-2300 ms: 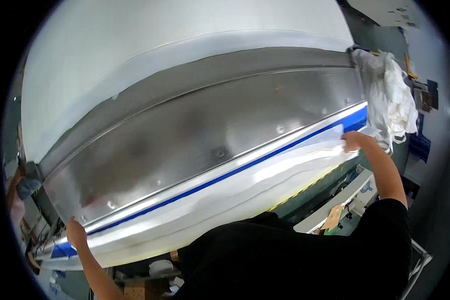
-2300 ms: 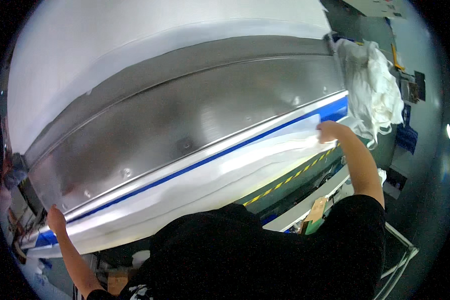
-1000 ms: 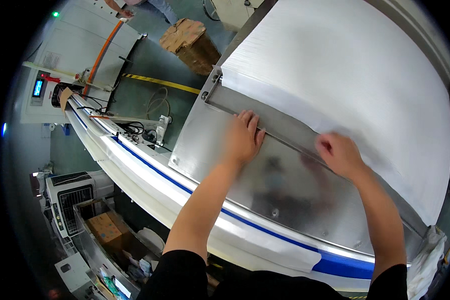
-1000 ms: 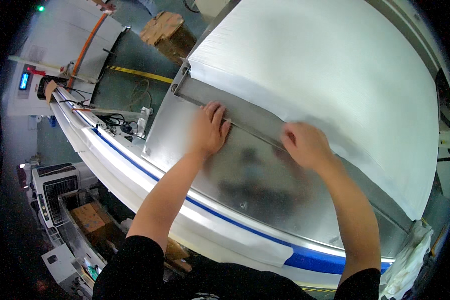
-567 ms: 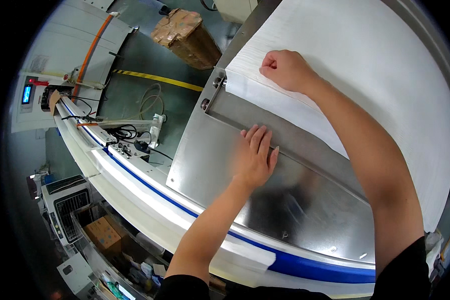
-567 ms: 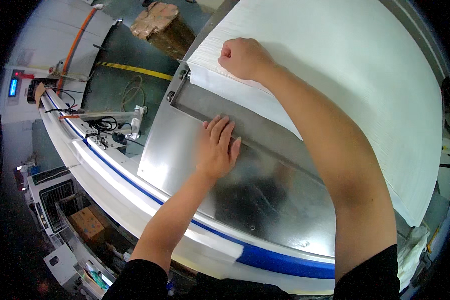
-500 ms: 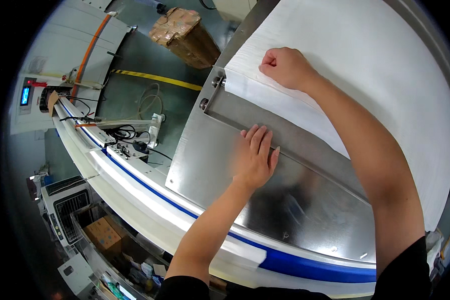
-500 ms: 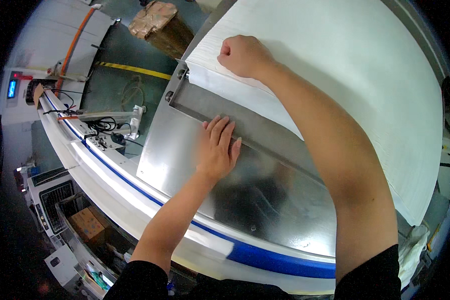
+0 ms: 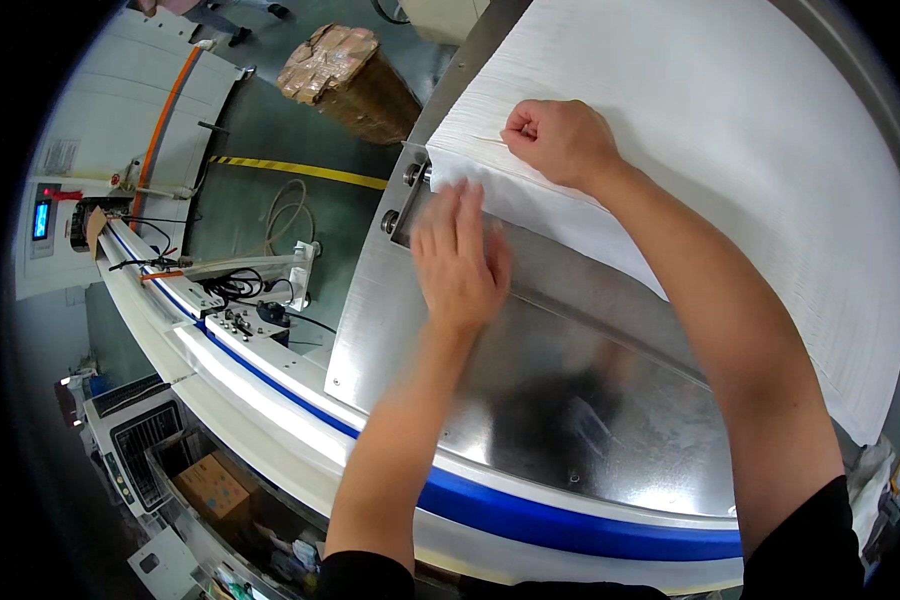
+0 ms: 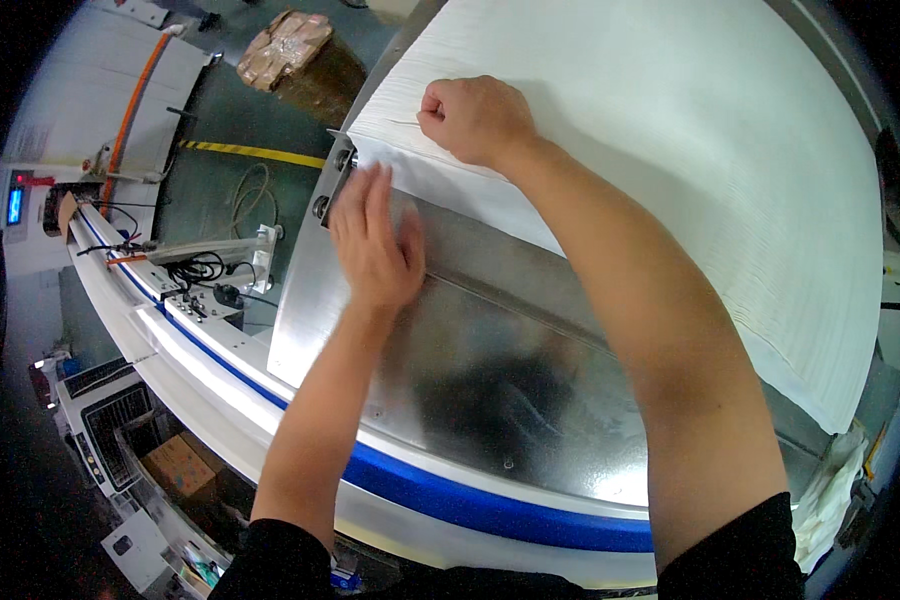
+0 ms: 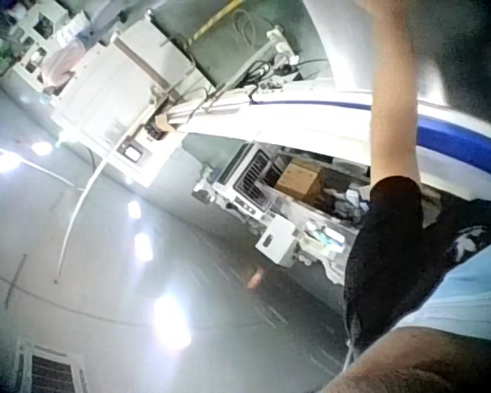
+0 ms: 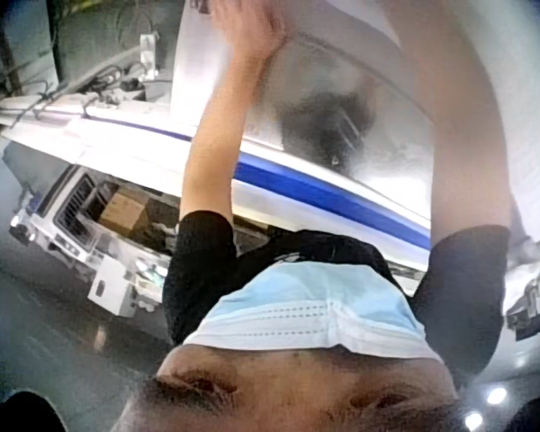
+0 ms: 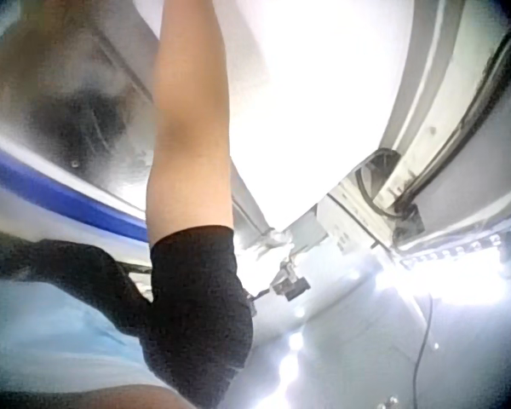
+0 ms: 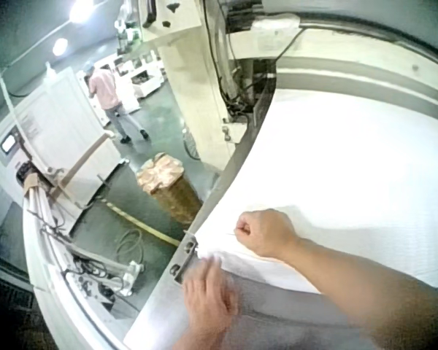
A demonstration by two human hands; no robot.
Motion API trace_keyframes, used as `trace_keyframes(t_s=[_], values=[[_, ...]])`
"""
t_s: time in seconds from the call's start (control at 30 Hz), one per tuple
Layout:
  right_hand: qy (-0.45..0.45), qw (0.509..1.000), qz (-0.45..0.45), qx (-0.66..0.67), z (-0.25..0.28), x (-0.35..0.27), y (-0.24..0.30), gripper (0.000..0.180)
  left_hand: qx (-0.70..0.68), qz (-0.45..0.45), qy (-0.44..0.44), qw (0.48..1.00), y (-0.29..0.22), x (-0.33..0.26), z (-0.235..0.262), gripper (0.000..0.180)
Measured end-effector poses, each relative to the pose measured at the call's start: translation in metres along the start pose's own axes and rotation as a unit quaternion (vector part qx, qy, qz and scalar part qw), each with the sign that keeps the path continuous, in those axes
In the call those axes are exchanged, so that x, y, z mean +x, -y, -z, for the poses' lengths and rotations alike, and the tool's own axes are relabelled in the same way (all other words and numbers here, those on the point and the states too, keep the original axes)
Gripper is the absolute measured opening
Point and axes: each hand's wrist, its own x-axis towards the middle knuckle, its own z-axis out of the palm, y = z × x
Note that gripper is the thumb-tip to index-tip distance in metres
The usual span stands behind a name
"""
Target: The person repeatedly folds large white fabric sheets on a metal table and places them into a white bag. The person also wipes the table surface with a cloth between folding cycles.
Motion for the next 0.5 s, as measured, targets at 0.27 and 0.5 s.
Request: trace_keyframes(t_s=[0.27, 0.5], values=[[0.003, 1.0, -0.012, -0.009, -0.001, 0.004, 0.001, 0.015, 0.091, -0.06, 0.028, 0.994, 0.043, 0.035, -0.021, 0.046], [0.009, 1.0, -0.022, -0.015, -0.001, 0.004, 0.001, 0.016, 0.072, -0.034, 0.005, 0.997, 0.042, 0.03, -0.017, 0.041]])
